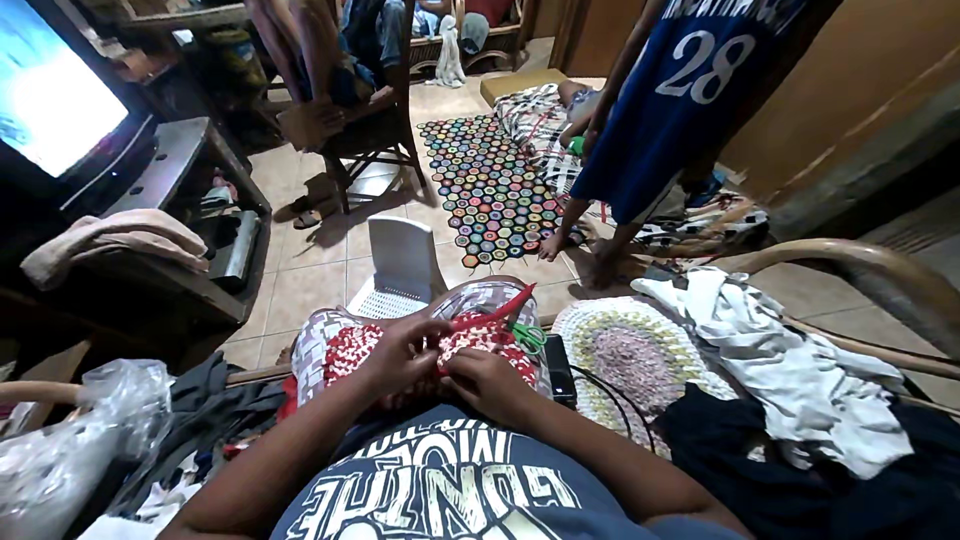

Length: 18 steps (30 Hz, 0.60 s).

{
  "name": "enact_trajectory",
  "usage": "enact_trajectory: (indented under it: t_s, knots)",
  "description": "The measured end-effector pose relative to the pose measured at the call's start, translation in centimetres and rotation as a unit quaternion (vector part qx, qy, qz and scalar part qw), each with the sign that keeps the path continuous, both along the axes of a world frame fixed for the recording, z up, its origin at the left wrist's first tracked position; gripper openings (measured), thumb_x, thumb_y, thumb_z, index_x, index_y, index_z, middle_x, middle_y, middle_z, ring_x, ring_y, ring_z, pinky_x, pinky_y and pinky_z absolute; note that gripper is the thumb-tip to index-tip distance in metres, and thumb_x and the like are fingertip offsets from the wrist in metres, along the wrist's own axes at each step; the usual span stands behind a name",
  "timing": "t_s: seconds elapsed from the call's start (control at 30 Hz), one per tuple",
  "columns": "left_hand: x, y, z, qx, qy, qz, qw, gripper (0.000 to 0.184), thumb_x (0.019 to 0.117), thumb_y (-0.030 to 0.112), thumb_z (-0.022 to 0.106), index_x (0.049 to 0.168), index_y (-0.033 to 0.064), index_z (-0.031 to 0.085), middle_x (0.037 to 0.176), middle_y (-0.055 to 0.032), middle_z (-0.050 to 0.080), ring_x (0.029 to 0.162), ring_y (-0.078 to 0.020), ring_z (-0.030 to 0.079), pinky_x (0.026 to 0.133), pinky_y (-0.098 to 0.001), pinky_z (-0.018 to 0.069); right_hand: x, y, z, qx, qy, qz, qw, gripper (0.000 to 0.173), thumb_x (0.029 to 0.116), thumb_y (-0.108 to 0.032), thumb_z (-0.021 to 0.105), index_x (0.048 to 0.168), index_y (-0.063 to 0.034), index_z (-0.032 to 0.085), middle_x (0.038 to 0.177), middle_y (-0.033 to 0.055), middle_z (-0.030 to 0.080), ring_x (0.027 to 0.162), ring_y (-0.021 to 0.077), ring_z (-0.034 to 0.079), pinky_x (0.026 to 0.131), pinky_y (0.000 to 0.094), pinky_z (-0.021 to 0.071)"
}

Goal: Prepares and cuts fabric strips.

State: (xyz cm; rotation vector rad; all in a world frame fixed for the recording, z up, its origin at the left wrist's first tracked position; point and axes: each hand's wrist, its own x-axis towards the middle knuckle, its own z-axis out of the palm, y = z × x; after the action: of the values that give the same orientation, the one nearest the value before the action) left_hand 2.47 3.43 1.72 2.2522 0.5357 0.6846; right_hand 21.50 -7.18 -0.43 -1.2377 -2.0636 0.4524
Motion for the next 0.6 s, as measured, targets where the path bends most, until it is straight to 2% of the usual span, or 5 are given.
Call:
enact_trajectory:
  t_s: [0.27,0.33,0.4,0.47,0.6]
  knots:
    - [-3.0,5.9,-2.1,-0.065,0.169,0.216,0.959,0.048,0.0968,0.013,0.067,0.142,0.0013,0.054,0.122,-0.0235,0.062,0.101,-0.0341,0.065,0.087,-0.0499,0.0547,0.2,0.1,-0.7,-0.012,0.010,0.004,1.000,0.024,0.1009,-0.018,0.059,0.102,0.0021,0.072,0.096,0.0176,0.072,0.086,0.0288,0.071,0.079,0.0438,0.0584]
    - [-4.0,5.9,-1.8,-0.052,0.163,0.236,0.957,0.037,0.0995,0.017,0.065,0.132,-0.0020,0.059,0.118,-0.0240,0.064,0.101,-0.0354,0.065,0.089,-0.0520,0.0541,0.2,0.1,-0.8,-0.009,0.014,0.003,1.000,0.024,0.1013,-0.019,0.059,0.101,0.0019,0.072,0.096,0.0173,0.072,0.086,0.0278,0.071,0.079,0.0424,0.0585]
    - [-4.2,4.5,-0.1,-0.089,0.180,0.175,0.964,0.033,0.1071,0.025,0.052,0.109,-0.0040,0.067,0.096,-0.0181,0.069,0.087,-0.0280,0.067,0.085,-0.0507,0.0540,0.1,0.1,-0.7,-0.016,0.015,-0.001,1.000,0.025,0.1019,-0.020,0.058,0.102,0.0017,0.072,0.098,0.0173,0.072,0.088,0.0281,0.072,0.081,0.0424,0.0585]
    - [-3.9,2.2,1.8,-0.136,0.252,0.056,0.956,0.050,0.1106,0.035,0.037,0.107,-0.0013,0.071,0.096,-0.0115,0.072,0.092,-0.0202,0.069,0.091,-0.0468,0.0545,0.0,0.0,-0.6,-0.022,0.015,-0.006,1.000,0.027,0.1024,-0.021,0.058,0.103,0.0018,0.072,0.099,0.0177,0.072,0.090,0.0285,0.072,0.082,0.0431,0.0584]
    - [-2.8,-0.9,3.2,-0.179,0.325,-0.052,0.927,0.057,0.1122,0.039,0.030,0.112,-0.0065,0.065,0.103,-0.0210,0.064,0.096,-0.0284,0.062,0.091,-0.0515,0.0476,0.0,0.0,-0.5,-0.026,0.024,-0.016,0.999,0.028,0.1026,-0.021,0.057,0.104,0.0019,0.073,0.100,0.0178,0.073,0.091,0.0286,0.072,0.084,0.0438,0.0581]
